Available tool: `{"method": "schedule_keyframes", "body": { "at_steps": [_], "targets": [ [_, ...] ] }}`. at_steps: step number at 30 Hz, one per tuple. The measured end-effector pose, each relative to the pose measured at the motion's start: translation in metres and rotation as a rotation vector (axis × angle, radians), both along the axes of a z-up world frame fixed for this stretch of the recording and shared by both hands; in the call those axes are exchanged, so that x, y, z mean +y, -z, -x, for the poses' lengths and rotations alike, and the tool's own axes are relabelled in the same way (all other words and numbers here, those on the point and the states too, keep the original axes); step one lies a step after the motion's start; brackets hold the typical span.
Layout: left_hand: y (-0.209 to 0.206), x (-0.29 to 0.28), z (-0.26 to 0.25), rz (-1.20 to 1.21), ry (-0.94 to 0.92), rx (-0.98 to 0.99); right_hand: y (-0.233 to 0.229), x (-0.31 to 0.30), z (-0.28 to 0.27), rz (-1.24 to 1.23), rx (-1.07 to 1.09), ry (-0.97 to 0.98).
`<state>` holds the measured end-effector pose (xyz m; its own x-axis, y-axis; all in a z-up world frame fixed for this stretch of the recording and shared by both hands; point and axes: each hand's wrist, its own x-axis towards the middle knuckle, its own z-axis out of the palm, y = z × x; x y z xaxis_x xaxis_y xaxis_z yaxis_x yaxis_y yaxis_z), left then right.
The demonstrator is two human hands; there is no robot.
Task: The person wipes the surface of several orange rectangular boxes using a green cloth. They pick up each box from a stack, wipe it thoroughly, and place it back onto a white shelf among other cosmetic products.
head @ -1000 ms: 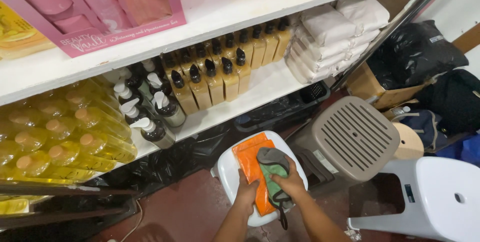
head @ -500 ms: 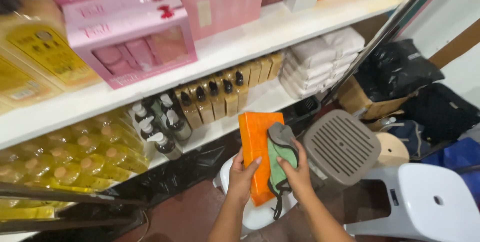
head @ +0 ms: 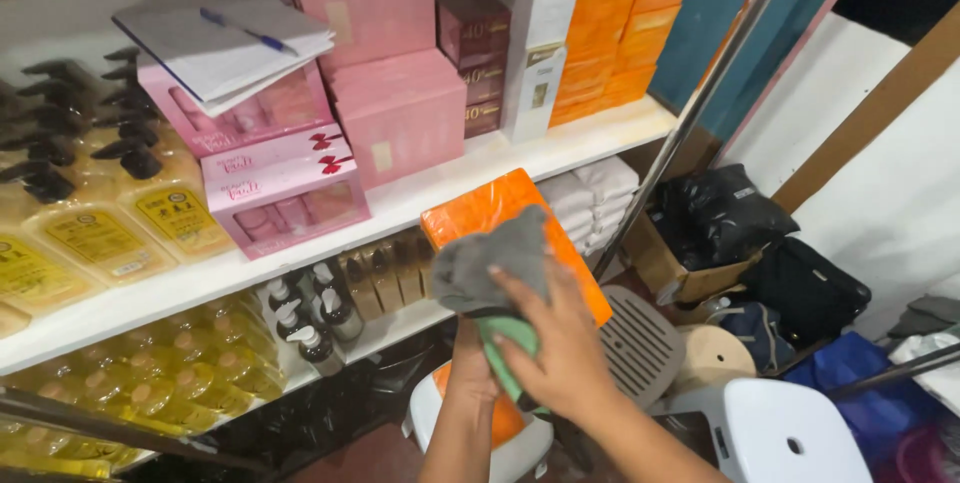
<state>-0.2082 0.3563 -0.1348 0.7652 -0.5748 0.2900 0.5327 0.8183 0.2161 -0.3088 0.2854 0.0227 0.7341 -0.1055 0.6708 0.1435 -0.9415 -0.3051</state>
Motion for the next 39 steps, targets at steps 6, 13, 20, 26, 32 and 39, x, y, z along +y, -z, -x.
{"method": "schedule_keyframes", "body": {
  "at_steps": [6,13,20,26,32,39],
  "targets": [
    [-0.056,-0.022,0.020,-0.099,0.029,-0.090,-0.049,-0.043,-0.034,-0.090,0.089,-0.333],
    [-0.094,-0.041,0.028,-0.195,-0.203,-0.127,-0.072,-0.115,-0.089,-0.032,0.009,-0.300],
    [-0.114,-0.045,0.000,-0.160,-0.335,-0.077,-0.021,-0.128,-0.059,-0.223,0.037,-0.193],
    [-0.080,-0.062,-0.053,-0.136,-0.398,-0.098,-0.015,-0.070,-0.053,-0.280,0.044,-0.179],
    [-0.083,-0.047,-0.079,-0.315,-0.309,-0.130,-0.021,-0.087,-0.122,-0.294,-0.011,-0.165],
    [-0.114,-0.011,-0.095,-0.395,-0.239,-0.161,0.011,-0.152,-0.174,-1.034,0.057,-0.328]
  ]
}}
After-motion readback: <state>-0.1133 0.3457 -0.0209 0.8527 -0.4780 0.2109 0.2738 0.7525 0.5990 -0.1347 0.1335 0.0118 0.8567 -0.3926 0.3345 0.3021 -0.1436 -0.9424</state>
